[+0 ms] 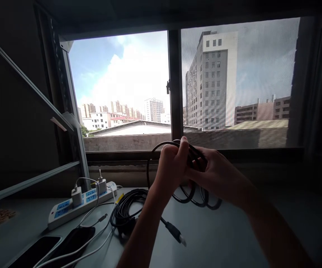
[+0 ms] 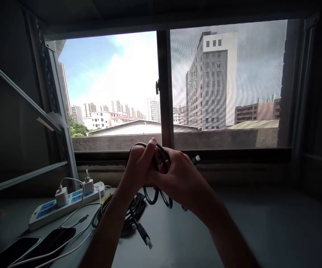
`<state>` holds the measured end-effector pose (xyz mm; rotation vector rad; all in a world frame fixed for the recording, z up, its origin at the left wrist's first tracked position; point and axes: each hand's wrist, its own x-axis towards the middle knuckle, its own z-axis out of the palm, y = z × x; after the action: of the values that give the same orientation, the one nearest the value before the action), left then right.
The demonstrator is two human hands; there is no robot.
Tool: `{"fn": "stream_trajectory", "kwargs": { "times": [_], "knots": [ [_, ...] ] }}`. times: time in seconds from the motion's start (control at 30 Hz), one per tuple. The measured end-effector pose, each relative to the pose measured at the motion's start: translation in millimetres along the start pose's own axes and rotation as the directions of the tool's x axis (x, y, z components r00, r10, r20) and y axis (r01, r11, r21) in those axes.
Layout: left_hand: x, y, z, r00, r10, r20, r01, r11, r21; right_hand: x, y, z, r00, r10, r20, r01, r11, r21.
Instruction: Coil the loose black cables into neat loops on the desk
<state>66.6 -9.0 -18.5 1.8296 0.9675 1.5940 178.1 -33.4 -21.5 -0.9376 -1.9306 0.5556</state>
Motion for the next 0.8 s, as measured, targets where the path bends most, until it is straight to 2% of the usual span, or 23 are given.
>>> {"fn": "stream_trajectory", "kwargs": {
  "times": [0.27,0.33,0.43,0.53,0.67,0.8],
  "knots": [
    [-4,4,-1.9,0.999,0.049,-0.022,-0.044,0.978,0.202,-4,-7,5,0.991,-0.036,-0.129,0.024,0.995,-0.098],
    [-4,4,-0.8,0.996,0.073,-0.056,-0.055,0.961,0.271,-4,-7,6,0.987,-0.045,-0.154,0.024,0.991,-0.134],
    [-4,2,5.7,0.982,0.14,-0.129,-0.072,0.9,0.43,-2,-4,6,0.976,-0.065,-0.206,0.009,0.966,-0.26],
    [-3,-3,14.9,0.968,0.192,-0.163,-0.06,0.803,0.593,2,3,7,0.944,-0.11,-0.311,-0.043,0.893,-0.447],
    [-2,-6,20.4,0.977,0.148,-0.153,-0.009,0.747,0.665,8,10,11,0.917,-0.148,-0.37,-0.104,0.807,-0.582],
    [-5,-1,12.4,0.985,0.11,-0.13,0.01,0.727,0.687,14,13,13,0.933,-0.153,-0.325,-0.044,0.85,-0.525]
  ]
}}
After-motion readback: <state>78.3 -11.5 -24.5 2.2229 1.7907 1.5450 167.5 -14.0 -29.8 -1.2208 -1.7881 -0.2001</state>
